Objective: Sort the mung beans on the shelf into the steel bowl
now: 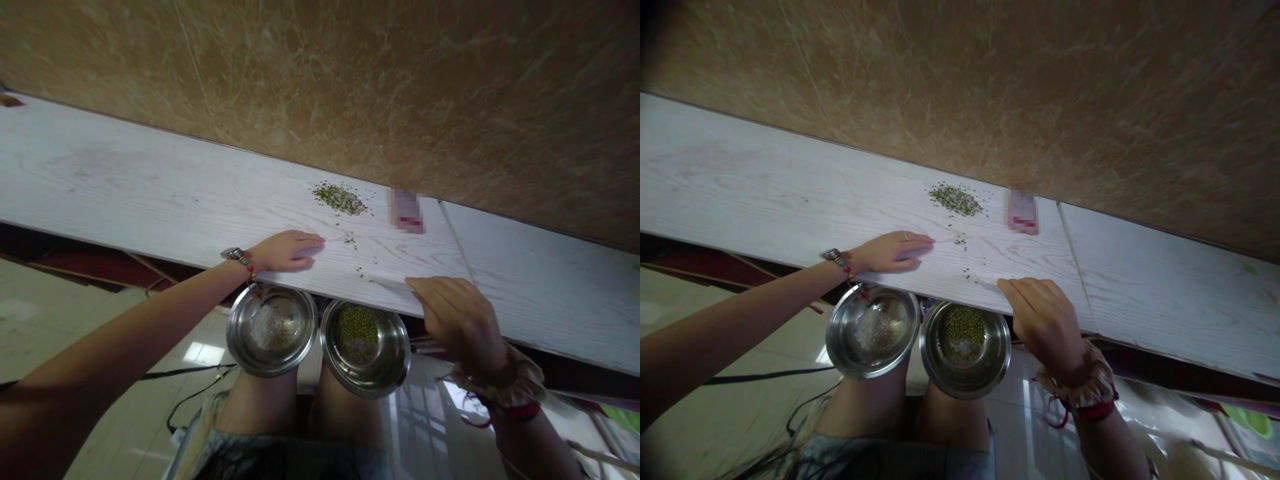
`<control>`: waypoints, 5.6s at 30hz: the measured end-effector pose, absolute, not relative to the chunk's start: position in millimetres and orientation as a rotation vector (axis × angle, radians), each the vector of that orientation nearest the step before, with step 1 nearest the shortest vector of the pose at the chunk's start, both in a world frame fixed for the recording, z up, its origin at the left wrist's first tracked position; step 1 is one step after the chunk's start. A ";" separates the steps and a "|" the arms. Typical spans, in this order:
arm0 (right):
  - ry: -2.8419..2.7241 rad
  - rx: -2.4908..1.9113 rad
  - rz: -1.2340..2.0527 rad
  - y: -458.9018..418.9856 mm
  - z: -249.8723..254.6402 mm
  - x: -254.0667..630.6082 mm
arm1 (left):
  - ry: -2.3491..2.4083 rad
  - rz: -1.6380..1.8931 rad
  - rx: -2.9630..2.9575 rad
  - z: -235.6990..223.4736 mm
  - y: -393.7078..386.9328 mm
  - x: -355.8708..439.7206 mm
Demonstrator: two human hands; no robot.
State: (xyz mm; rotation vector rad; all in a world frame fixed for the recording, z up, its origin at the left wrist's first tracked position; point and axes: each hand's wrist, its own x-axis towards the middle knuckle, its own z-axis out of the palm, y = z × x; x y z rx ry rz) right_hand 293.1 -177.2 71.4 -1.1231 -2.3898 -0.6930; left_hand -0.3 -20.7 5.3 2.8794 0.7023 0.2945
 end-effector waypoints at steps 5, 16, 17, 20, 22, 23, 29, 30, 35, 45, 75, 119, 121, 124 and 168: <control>-2.428 -1.080 -0.605 -182.8 75.6 286.5 | 0.702 0.290 2.875 5.6 -20.6 0.3; -2.372 -1.080 -0.512 -197.5 78.3 291.1 | 0.716 0.276 2.883 8.3 -22.9 0.8; -2.365 -1.089 -0.526 -197.8 78.2 291.9 | 0.715 0.278 2.884 8.2 -22.9 0.8; -2.370 -1.091 -0.543 -200.1 79.1 291.6 | 0.713 0.282 2.884 8.1 -22.8 0.7; -2.372 -1.059 -0.538 -202.7 80.2 290.1 | 0.713 0.279 2.883 8.0 -22.8 0.8; -2.374 -1.043 -0.529 -203.8 80.7 289.4 | 0.714 0.276 2.882 7.9 -22.8 0.8; -2.391 -1.056 -0.585 -201.2 77.9 292.2 | 0.717 0.272 2.883 7.4 -22.5 0.8; -2.383 -1.068 -0.609 -199.6 76.8 293.6 | 0.717 0.276 2.882 7.5 -22.5 0.8; -2.358 -1.098 -0.625 -196.4 75.3 297.6 | 0.718 0.273 2.874 9.0 -23.1 1.3; -2.367 -1.082 -0.602 -194.0 75.6 291.4 | 0.709 0.275 2.865 6.8 -21.5 0.7; -2.350 -1.079 -0.503 -193.0 72.7 290.5 | 0.687 0.308 2.893 3.8 -19.3 0.4; -2.351 -1.064 -0.615 -187.0 72.0 292.6 | 0.703 0.290 2.879 6.5 -22.0 0.0; -2.374 -1.073 -0.618 -186.6 71.6 291.9 | 0.708 0.297 2.874 6.2 -21.8 -0.1; -2.363 -1.106 -0.675 -181.2 68.0 295.4 | 0.716 0.300 2.869 5.5 -21.3 -0.2; -2.349 -1.129 -0.715 -145.2 64.6 313.1 | 0.695 0.300 2.869 4.7 -20.7 -0.8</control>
